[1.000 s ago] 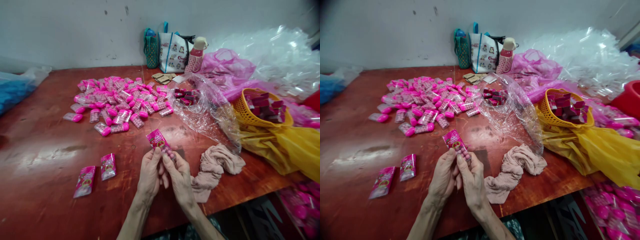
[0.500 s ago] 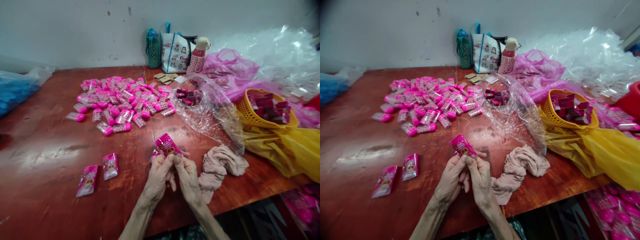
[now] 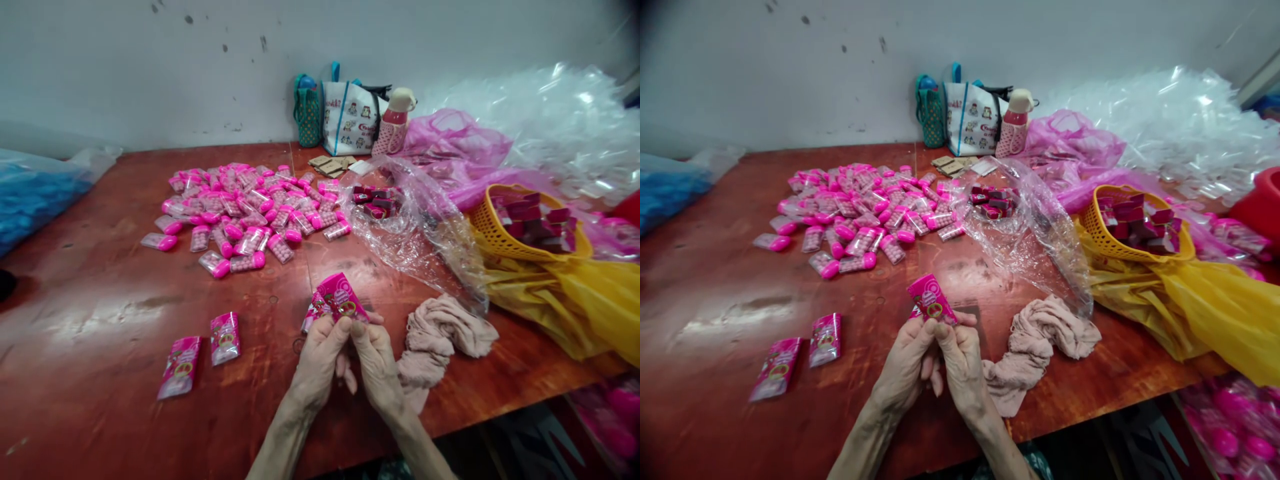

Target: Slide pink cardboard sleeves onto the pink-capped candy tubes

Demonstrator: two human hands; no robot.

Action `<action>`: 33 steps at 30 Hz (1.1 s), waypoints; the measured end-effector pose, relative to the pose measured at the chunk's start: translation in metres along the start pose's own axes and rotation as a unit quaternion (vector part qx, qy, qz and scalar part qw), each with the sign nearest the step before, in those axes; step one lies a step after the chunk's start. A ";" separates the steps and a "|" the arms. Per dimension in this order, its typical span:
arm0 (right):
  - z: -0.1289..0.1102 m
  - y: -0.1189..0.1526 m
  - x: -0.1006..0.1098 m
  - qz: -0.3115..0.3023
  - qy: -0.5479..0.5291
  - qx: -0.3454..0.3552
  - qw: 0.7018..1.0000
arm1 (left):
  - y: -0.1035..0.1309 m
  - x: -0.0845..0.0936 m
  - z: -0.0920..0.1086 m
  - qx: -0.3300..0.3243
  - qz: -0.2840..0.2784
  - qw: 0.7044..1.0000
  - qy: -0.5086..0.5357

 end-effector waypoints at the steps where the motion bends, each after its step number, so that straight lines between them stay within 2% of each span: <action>1: 0.000 0.000 -0.001 -0.004 -0.002 0.001 1.000 | 0.000 0.000 0.002 -0.013 0.006 1.000 0.006; 5: -0.001 0.002 -0.004 -0.016 0.012 -0.005 1.000 | 0.002 -0.001 0.014 -0.062 0.011 0.997 0.042; 12: 0.007 0.012 -0.009 -0.022 0.068 -0.017 0.997 | 0.008 -0.006 0.025 -0.041 -0.030 0.998 0.045; 17: -0.005 0.026 -0.013 -0.050 0.177 -0.001 0.983 | 0.012 -0.006 0.034 -0.076 -0.026 0.996 0.041; 20: -0.024 0.039 -0.007 -0.045 0.332 0.056 0.941 | 0.026 0.021 0.053 -0.160 0.054 0.986 -0.001; 22: -0.044 0.049 0.013 0.015 0.413 0.121 0.902 | 0.047 0.049 0.066 -0.208 0.125 0.969 -0.044; 24: -0.061 0.059 0.041 0.096 0.476 0.182 0.855 | 0.070 0.077 0.074 -0.219 0.176 0.956 -0.090; 26: -0.067 0.071 0.066 0.153 0.548 0.229 0.790 | 0.098 0.108 0.086 -0.220 0.268 0.909 -0.229; 27: -0.064 0.075 0.073 0.156 0.585 0.244 0.757 | 0.115 0.121 0.097 -0.241 0.326 0.866 -0.293; 28: -0.058 0.079 0.079 0.157 0.616 0.248 0.731 | 0.128 0.127 0.107 -0.258 0.357 0.816 -0.374; 30: -0.041 0.083 0.087 0.144 0.653 0.239 0.704 | 0.145 0.124 0.123 -0.298 0.385 0.696 -0.528; 32: -0.028 0.086 0.093 0.154 0.654 0.229 0.705 | 0.153 0.109 0.132 -0.340 0.381 0.584 -0.631; 33: -0.024 0.086 0.093 0.160 0.647 0.226 0.710 | 0.154 0.100 0.133 -0.359 0.374 0.543 -0.661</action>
Point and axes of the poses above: each hand's wrist, its own y-axis away from the middle knuckle, its own x-axis out of the back of the hand, z = x × y, the point moved 10 cm from there along -y, towards the middle knuckle, and after that the axes turned 4 degrees about y, right-handed, at the moved point
